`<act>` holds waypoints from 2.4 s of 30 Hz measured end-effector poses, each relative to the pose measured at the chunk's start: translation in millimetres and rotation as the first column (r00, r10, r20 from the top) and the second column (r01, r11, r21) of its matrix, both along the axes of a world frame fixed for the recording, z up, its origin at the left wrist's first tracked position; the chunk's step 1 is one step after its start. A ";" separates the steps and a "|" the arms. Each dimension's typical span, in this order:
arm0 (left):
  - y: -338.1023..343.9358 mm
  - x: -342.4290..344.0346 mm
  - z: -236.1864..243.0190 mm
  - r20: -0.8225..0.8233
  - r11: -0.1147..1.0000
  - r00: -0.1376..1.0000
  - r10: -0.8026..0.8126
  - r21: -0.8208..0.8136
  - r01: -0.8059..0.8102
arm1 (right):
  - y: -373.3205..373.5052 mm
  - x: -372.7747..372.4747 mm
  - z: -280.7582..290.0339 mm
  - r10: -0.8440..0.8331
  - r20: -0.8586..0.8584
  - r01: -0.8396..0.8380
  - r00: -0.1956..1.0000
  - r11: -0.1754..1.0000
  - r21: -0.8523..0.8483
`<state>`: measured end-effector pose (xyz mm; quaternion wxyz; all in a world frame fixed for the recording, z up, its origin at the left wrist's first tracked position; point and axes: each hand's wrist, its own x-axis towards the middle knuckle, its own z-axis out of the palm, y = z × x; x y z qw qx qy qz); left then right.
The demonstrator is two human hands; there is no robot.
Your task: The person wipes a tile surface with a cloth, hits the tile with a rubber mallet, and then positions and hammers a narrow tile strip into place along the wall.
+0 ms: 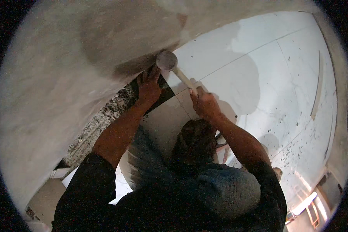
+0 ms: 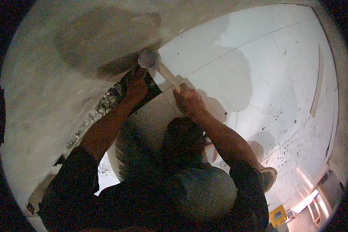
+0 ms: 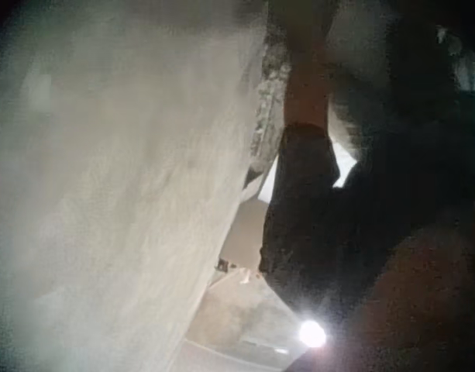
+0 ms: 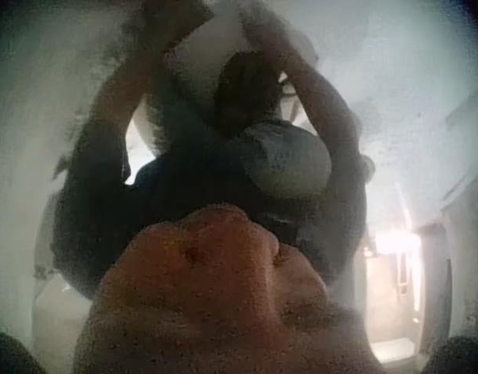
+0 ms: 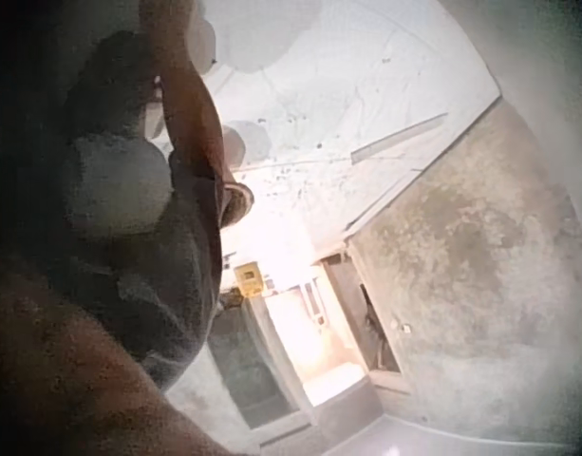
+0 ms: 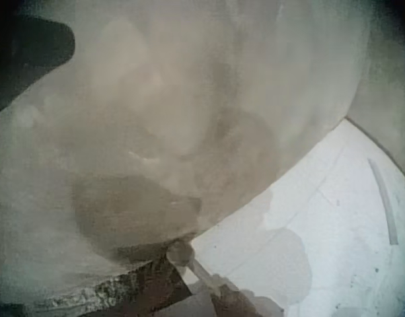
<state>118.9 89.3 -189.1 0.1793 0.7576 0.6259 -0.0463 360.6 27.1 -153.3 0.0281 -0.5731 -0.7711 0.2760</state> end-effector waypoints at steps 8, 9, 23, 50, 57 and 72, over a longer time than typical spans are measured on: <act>7.3 -9.8 -20.5 -0.075 0.993 0.993 -0.092 -0.080 0.086 | -0.9 3.7 8.6 -0.137 -0.117 0.133 0.984 0.990 -0.036; 6.4 -15.1 -27.2 -0.137 0.996 0.988 -0.070 -0.063 0.061 | 1.4 0.3 20.1 -0.191 -0.187 0.187 0.964 0.982 -0.039; 3.1 -1.8 2.0 -0.171 0.988 0.980 -0.098 0.105 0.117 | 9.3 2.1 21.5 -0.312 -0.057 0.301 0.948 0.942 -0.147; 60.2 277.1 0.2 0.105 0.812 0.811 -0.575 0.192 0.551 | -104.1 404.1 -27.3 -0.964 0.218 0.921 -0.155 -0.061 0.384; 71.9 308.6 4.2 0.066 0.833 0.834 -0.547 0.143 0.535 | 122.9 342.6 -52.5 -0.617 0.021 0.546 0.786 0.711 0.442; 76.9 313.2 0.7 0.030 0.844 0.845 -0.533 -0.050 0.534 | 346.0 297.2 -54.8 -0.482 0.225 0.391 0.847 0.850 0.353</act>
